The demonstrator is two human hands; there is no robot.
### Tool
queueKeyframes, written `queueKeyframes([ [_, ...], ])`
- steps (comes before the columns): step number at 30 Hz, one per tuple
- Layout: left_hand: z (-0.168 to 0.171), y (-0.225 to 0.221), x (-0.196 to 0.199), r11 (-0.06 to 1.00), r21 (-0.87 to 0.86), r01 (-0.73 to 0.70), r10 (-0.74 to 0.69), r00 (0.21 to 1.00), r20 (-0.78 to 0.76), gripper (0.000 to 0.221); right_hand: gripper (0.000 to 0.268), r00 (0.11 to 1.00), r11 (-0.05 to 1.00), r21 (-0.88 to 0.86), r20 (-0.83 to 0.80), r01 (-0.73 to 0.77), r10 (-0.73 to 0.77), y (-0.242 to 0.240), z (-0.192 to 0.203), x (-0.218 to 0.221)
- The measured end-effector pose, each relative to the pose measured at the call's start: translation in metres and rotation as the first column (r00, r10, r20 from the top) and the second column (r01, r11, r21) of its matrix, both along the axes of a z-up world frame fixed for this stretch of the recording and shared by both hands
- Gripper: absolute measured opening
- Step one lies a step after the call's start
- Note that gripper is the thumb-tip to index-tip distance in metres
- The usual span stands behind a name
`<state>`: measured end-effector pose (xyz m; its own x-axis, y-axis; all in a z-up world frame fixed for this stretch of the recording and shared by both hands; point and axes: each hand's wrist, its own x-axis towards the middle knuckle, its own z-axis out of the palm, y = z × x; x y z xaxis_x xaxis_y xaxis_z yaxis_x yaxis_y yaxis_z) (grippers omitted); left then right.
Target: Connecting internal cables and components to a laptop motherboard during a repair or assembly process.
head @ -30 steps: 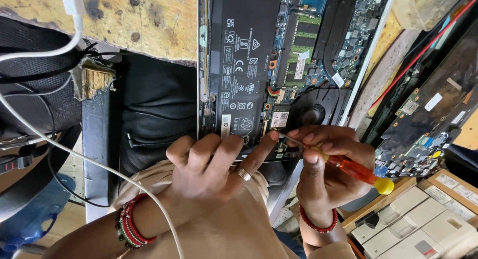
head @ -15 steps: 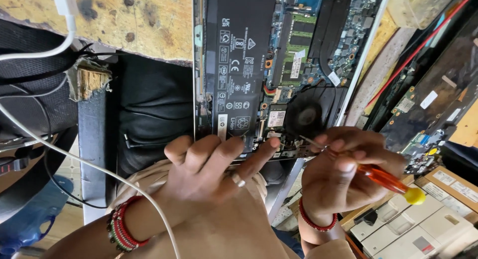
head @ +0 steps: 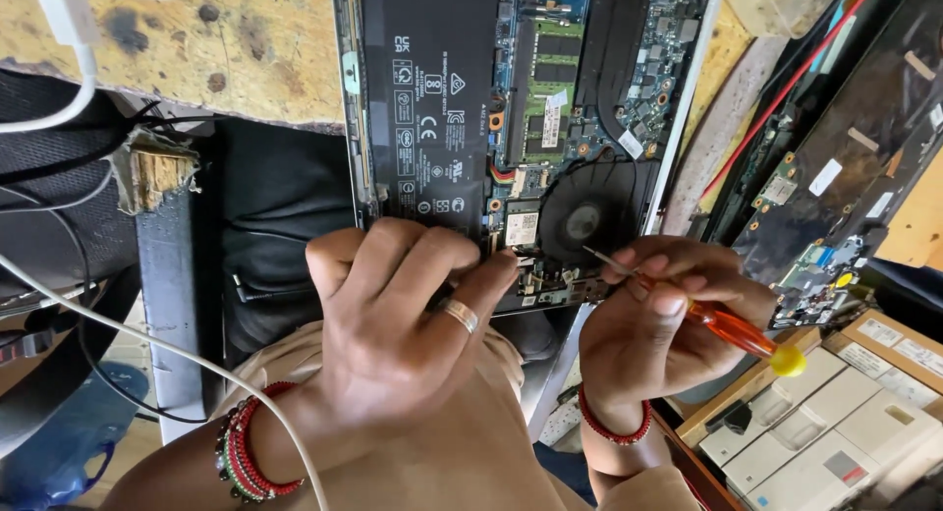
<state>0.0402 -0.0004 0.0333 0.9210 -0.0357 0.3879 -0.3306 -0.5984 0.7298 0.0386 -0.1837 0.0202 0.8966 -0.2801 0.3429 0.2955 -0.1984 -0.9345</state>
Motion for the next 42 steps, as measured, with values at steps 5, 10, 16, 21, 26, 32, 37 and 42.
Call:
queueKeyframes([
  [5,0.001,0.001,0.005,0.998,0.049,0.050,-0.047,0.997,-0.053,0.009,0.023,1.000,1.000,-0.026,-0.022,-0.013,0.013,0.002,0.001,0.001],
  [10,0.000,0.001,0.006,0.996,0.067,0.059,-0.056,0.997,-0.045,0.008,0.025,0.999,0.999,-0.041,-0.037,-0.024,0.022,0.003,0.002,0.002],
  [16,-0.001,0.002,0.004,0.999,0.014,0.033,-0.033,0.999,-0.005,0.006,0.025,0.988,0.983,-0.127,-0.095,-0.133,0.121,0.005,0.008,-0.002],
  [21,-0.019,-0.005,-0.013,0.999,-0.018,-0.032,0.033,0.998,0.052,0.020,0.026,0.976,0.974,-0.135,-0.147,-0.181,0.161,0.009,0.010,-0.003],
  [26,-0.026,-0.014,-0.020,0.978,0.111,-0.178,0.144,0.955,0.260,0.005,0.025,0.968,0.969,-0.136,-0.176,-0.205,0.180,0.010,0.011,-0.002],
  [32,-0.030,-0.006,-0.028,0.911,0.385,-0.147,0.053,0.968,0.243,0.025,0.025,0.969,0.973,-0.115,-0.172,-0.199,0.178,0.008,0.009,-0.003],
  [37,-0.031,-0.006,-0.026,0.911,0.385,-0.146,0.057,0.971,0.231,0.026,0.024,0.970,0.971,-0.131,-0.166,-0.198,0.176,0.009,0.009,-0.002],
  [42,-0.030,-0.004,-0.027,0.901,0.416,-0.125,0.030,0.973,0.227,0.029,0.025,0.972,0.975,-0.121,-0.170,-0.185,0.163,0.009,0.008,-0.002],
])
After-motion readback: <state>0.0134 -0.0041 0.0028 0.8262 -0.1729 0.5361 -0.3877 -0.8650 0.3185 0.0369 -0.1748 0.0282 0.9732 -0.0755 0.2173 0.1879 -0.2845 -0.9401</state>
